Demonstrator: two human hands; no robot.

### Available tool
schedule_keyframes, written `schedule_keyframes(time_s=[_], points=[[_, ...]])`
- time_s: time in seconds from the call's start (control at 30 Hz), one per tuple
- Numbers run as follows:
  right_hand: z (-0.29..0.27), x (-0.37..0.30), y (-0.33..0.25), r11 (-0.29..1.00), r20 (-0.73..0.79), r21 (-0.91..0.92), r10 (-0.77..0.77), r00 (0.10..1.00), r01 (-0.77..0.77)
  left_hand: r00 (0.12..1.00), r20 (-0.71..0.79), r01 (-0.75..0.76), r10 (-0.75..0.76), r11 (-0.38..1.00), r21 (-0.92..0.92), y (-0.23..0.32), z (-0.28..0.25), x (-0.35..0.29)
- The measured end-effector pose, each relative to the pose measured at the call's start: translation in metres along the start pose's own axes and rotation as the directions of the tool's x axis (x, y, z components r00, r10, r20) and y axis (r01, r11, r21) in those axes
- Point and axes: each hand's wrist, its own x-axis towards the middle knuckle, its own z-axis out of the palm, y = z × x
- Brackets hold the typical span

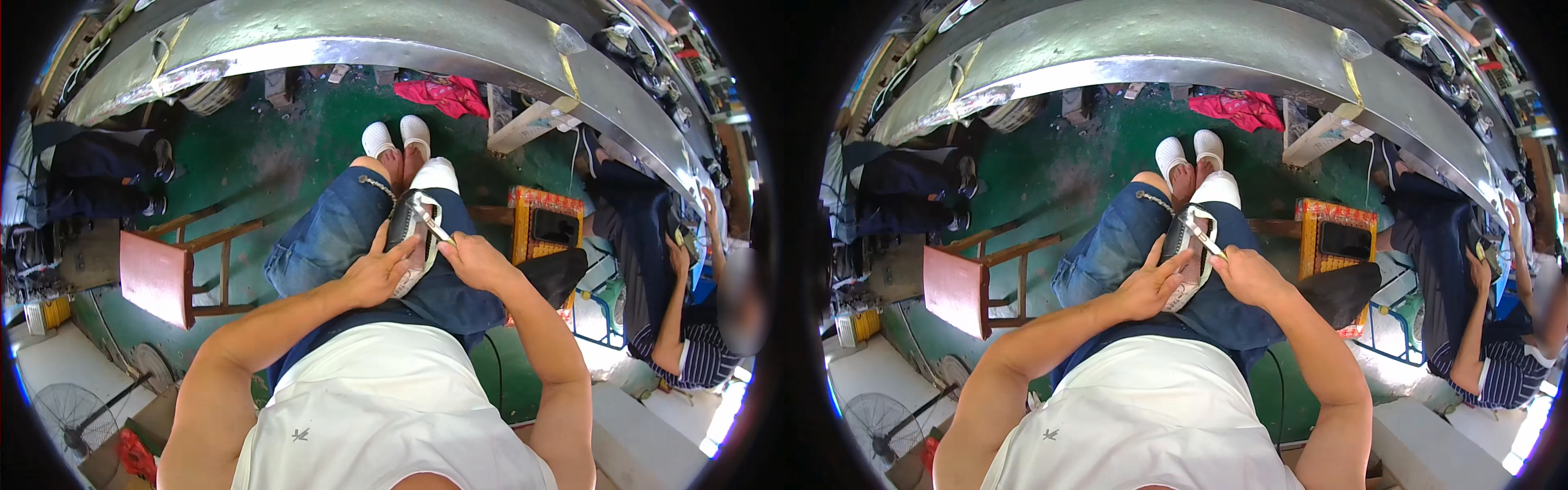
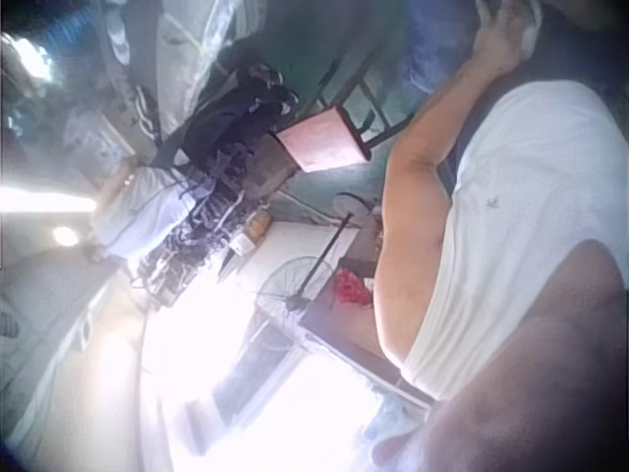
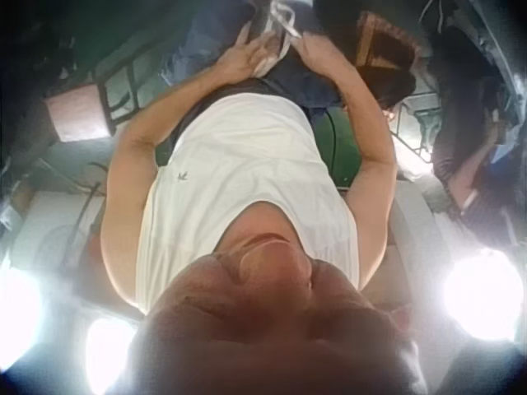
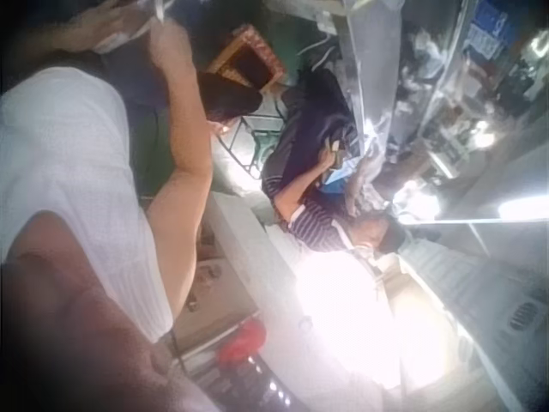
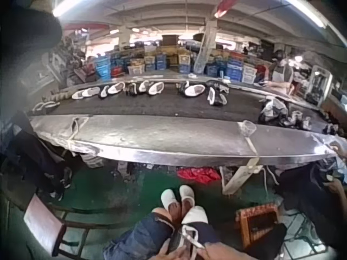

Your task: The worker is lasting shoes by using pliers and a hammer to pull and secure the shoe upper onto the last.

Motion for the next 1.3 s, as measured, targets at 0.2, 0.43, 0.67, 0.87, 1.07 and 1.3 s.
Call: schedule_keyframes(time_s=[0.2, 0.43, 0.67, 0.87, 1.07, 1.3], points=[[-0.013, -0.024, -0.023, 0.901, 0.205, 0.396, 0.103, 0.973, -0.179, 0.981, -0.161, 0.064, -0.108, 0.964, -0.258, -0.014, 0.009, 0.002], [0.016, -0.045, -0.01, 0.932, 0.168, 0.341, 0.068, 0.983, -0.123, 0.989, -0.138, -0.061, 0.042, 0.99, -0.13, -0.016, 0.007, 0.003], [0.044, -0.078, 0.031, 0.643, -0.116, 0.764, 0.229, 0.967, -0.06, 0.934, -0.142, -0.278, 0.327, 0.918, 0.285, 0.05, -0.092, -0.018], [0.043, -0.086, 0.035, 0.583, -0.114, 0.811, 0.24, 0.964, -0.049, 0.841, -0.363, -0.523, 0.401, 0.776, -0.352, 0.077, -0.122, 0.019], [0.026, -0.101, 0.019, 0.789, -0.072, 0.607, 0.176, 0.982, -0.097, 0.993, 0.116, 0.071, -0.033, 0.937, -0.342, 0.023, -0.057, 0.068], [0.011, -0.094, 0.003, 0.924, 0.071, 0.376, -0.099, 0.993, 0.065, 0.927, -0.373, -0.084, 0.038, 0.991, -0.108, 0.009, -0.007, -0.011]])
